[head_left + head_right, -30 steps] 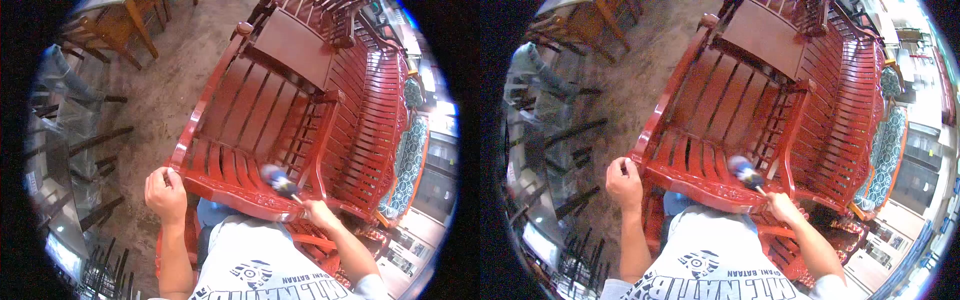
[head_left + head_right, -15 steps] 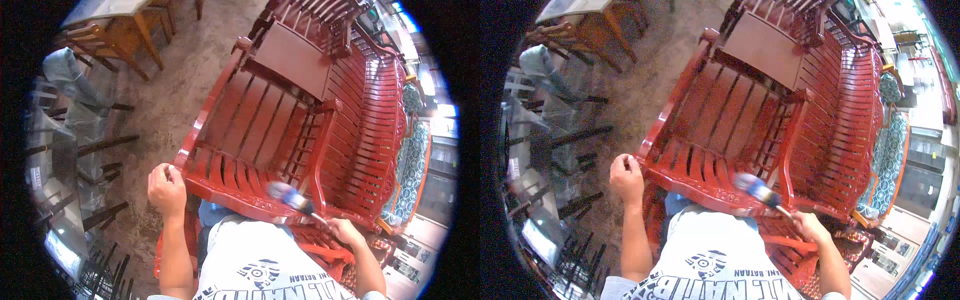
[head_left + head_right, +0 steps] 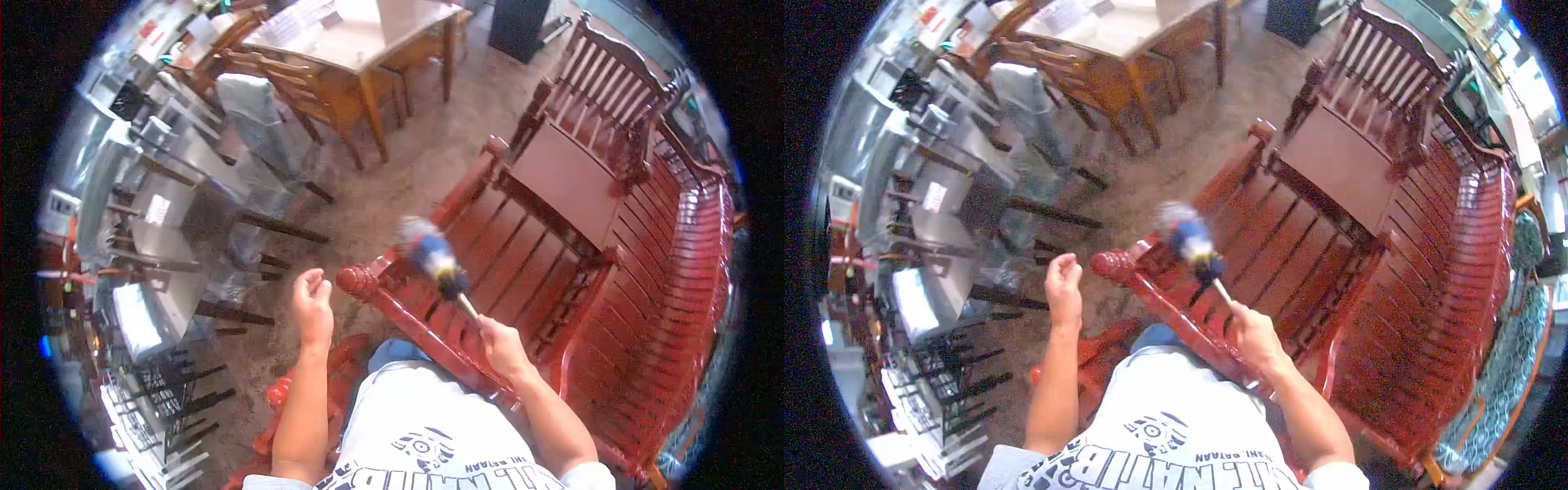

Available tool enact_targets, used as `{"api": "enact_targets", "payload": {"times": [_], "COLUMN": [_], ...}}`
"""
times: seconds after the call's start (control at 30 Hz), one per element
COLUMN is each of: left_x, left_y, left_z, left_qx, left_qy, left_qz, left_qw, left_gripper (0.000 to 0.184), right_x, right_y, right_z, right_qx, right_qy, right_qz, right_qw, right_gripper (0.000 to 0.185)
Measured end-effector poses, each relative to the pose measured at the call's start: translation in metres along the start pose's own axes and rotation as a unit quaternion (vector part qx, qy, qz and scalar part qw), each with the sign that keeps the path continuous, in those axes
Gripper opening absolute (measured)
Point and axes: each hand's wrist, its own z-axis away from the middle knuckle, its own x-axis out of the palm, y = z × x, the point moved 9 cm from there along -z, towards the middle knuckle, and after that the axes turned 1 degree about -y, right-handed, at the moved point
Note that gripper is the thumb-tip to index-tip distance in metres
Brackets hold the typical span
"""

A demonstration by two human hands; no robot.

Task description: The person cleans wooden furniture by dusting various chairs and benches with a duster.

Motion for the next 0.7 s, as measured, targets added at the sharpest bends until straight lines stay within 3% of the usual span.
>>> {"api": "enact_targets", "payload": {"times": [0.13,0.27,0.4,0.5,0.57,0.6,0.63,0.7], "left_x": [-0.014,-0.017,-0.023,-0.010,-0.005,-0.005,-0.005,-0.001], "left_y": [0.006,-0.003,-0.020,-0.030,-0.023,-0.020,-0.019,-0.020], "left_z": [0.042,0.072,0.092,0.090,0.086,0.082,0.077,0.062], "left_qx": [0.005,-0.011,-0.047,-0.055,-0.053,-0.056,-0.061,-0.054], "left_qy": [-0.023,-0.067,-0.108,-0.140,-0.148,-0.143,-0.142,-0.145], "left_qz": [-0.051,-0.089,-0.124,-0.157,-0.191,-0.192,-0.193,-0.197], "left_qw": [0.998,0.994,0.985,0.976,0.969,0.969,0.969,0.968], "left_gripper": [0.014,0.017,0.021,0.024,0.025,0.025,0.026,0.028], "right_x": [0.009,0.007,0.018,0.007,-0.002,0.002,0.013,0.033], "right_y": [-0.054,-0.022,-0.055,-0.032,-0.045,-0.052,-0.051,-0.034], "right_z": [0.005,-0.030,-0.008,-0.027,-0.014,-0.008,-0.004,-0.007], "right_qx": [-0.214,-0.069,-0.195,-0.117,-0.064,-0.166,-0.213,-0.231], "right_qy": [-0.068,-0.077,-0.086,-0.055,-0.053,0.001,-0.010,-0.044], "right_qz": [-0.106,-0.002,-0.055,0.037,0.018,-0.033,-0.072,-0.012], "right_qw": [0.969,0.995,0.976,0.991,0.996,0.986,0.974,0.972], "right_gripper": [0.030,0.030,0.028,0.029,0.031,0.030,0.030,0.030]}}
